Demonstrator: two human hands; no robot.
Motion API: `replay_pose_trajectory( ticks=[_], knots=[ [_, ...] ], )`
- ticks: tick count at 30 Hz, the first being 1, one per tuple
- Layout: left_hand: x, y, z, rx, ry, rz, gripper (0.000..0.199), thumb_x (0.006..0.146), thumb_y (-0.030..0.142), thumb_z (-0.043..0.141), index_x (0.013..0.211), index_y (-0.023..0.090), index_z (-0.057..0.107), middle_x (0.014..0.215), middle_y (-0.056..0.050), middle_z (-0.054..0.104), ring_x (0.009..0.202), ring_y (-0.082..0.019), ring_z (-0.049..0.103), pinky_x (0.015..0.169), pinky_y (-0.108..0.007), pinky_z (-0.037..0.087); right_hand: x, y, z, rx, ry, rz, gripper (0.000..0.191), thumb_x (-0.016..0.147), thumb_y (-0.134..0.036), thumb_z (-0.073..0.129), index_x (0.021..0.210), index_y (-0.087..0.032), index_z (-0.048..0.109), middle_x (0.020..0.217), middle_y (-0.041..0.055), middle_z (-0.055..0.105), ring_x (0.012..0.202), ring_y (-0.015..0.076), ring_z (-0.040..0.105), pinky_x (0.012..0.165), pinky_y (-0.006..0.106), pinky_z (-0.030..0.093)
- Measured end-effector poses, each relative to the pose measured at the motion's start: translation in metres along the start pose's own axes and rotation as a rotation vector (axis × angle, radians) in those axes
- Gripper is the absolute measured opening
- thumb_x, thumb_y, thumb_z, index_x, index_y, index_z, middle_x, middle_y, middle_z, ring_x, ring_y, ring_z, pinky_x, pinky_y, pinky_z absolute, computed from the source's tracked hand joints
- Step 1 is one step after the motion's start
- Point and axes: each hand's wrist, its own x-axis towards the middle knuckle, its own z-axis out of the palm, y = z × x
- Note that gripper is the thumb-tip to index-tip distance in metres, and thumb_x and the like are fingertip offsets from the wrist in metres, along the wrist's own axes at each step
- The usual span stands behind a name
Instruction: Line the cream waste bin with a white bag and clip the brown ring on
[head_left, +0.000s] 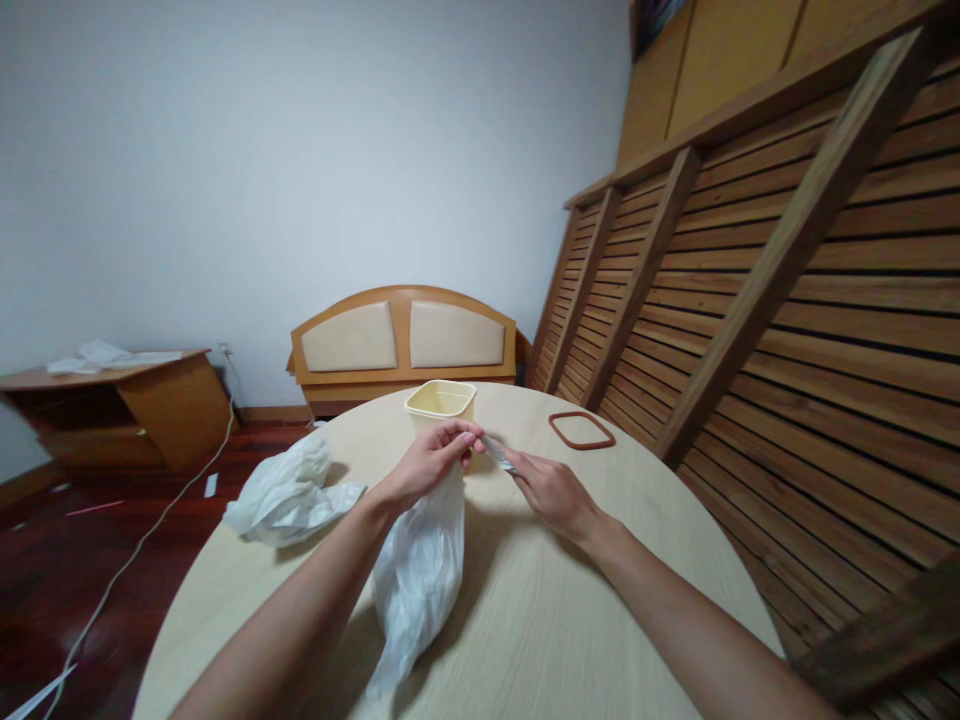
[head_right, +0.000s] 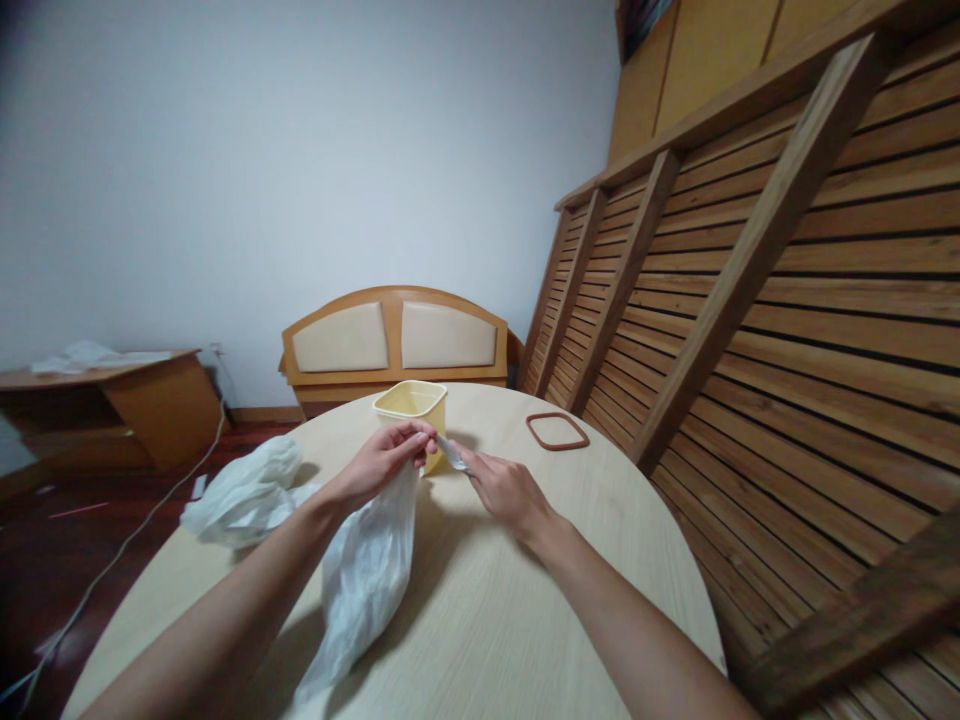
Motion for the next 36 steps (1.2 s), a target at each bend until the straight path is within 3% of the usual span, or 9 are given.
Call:
replay_pose_trajectory(
  ticks=[3, 6, 10, 13, 17, 24, 28, 36],
  knots=[
    [0.002, -0.007, 0.001, 0.086, 0.028, 0.043, 0.044, 0.083, 0.052, 0.069, 0.105, 0.014, 0.062, 0.100, -0.010, 0.071, 0.073, -0.013, 0.058, 0.062, -0.024, 0.042, 0.002, -0.009, 0.003, -0.171, -0.048, -0.003, 0.030, 0.100, -0.018, 0.045, 0.127, -0.020, 0.059, 0.103, 0.0078, 0.075, 0.090, 0.0212, 0.073, 0.078, 0.033, 0.059],
    [0.002, -0.013, 0.002, 0.213, 0.009, 0.109, 0.039, 0.091, 0.046, 0.061, 0.113, 0.015, 0.057, 0.116, -0.016, 0.070, 0.091, -0.019, 0.065, 0.063, -0.025, 0.047, 0.003, -0.014, 0.003, -0.296, -0.043, -0.067, 0.027, 0.101, -0.016, 0.043, 0.121, -0.014, 0.061, 0.095, 0.0106, 0.073, 0.086, 0.0227, 0.071, 0.074, 0.034, 0.058],
    [-0.003, -0.018, 0.002, 0.447, -0.014, 0.197, 0.027, 0.097, 0.029, 0.049, 0.123, 0.019, 0.046, 0.123, -0.016, 0.068, 0.112, -0.023, 0.065, 0.084, -0.033, 0.052, 0.003, -0.017, -0.003, -0.276, 0.050, -0.161, 0.027, 0.100, -0.014, 0.043, 0.123, -0.014, 0.058, 0.094, 0.0103, 0.072, 0.085, 0.0221, 0.069, 0.075, 0.035, 0.057],
    [-0.009, -0.019, 0.001, 0.704, -0.062, 0.217, 0.043, 0.094, 0.016, 0.046, 0.136, 0.021, 0.035, 0.128, -0.016, 0.065, 0.117, -0.024, 0.063, 0.097, -0.041, 0.049, 0.004, -0.018, -0.007, -0.179, 0.098, -0.202, 0.022, 0.100, -0.013, 0.043, 0.114, -0.016, 0.060, 0.097, 0.0097, 0.071, 0.089, 0.0218, 0.068, 0.079, 0.037, 0.057],
    [-0.014, -0.021, 0.003, 0.895, -0.196, 0.236, 0.065, 0.083, 0.005, 0.047, 0.143, 0.019, 0.026, 0.131, -0.019, 0.060, 0.115, -0.027, 0.062, 0.094, -0.044, 0.050, 0.003, -0.018, -0.007, -0.079, 0.104, -0.231, 0.021, 0.097, -0.013, 0.048, 0.112, -0.020, 0.062, 0.106, 0.0090, 0.069, 0.097, 0.0212, 0.066, 0.083, 0.036, 0.058],
    [-0.013, -0.022, 0.006, 0.864, -0.319, 0.255, 0.073, 0.080, 0.015, 0.060, 0.143, 0.018, 0.024, 0.128, -0.020, 0.058, 0.111, -0.030, 0.063, 0.089, -0.042, 0.051, 0.001, -0.016, -0.006, 0.041, 0.071, -0.255, 0.019, 0.095, -0.015, 0.054, 0.109, -0.023, 0.065, 0.121, 0.0101, 0.065, 0.110, 0.0227, 0.065, 0.089, 0.039, 0.057],
    [-0.013, -0.020, 0.007, 0.823, -0.330, 0.220, 0.072, 0.081, 0.014, 0.059, 0.143, 0.019, 0.023, 0.120, -0.015, 0.063, 0.102, -0.026, 0.065, 0.084, -0.037, 0.051, 0.001, -0.016, -0.006, 0.095, 0.077, -0.215, 0.022, 0.092, -0.012, 0.056, 0.110, -0.023, 0.062, 0.117, 0.0091, 0.066, 0.107, 0.0222, 0.065, 0.088, 0.038, 0.057],
    [-0.010, -0.021, 0.006, 0.773, -0.186, 0.198, 0.055, 0.084, 0.022, 0.065, 0.132, 0.021, 0.038, 0.111, -0.008, 0.065, 0.094, -0.021, 0.062, 0.080, -0.032, 0.047, 0.001, -0.011, -0.005, 0.268, 0.142, -0.038, 0.014, 0.093, -0.012, 0.054, 0.103, -0.021, 0.058, 0.098, 0.0069, 0.066, 0.094, 0.0205, 0.065, 0.085, 0.035, 0.054]
  ],
)
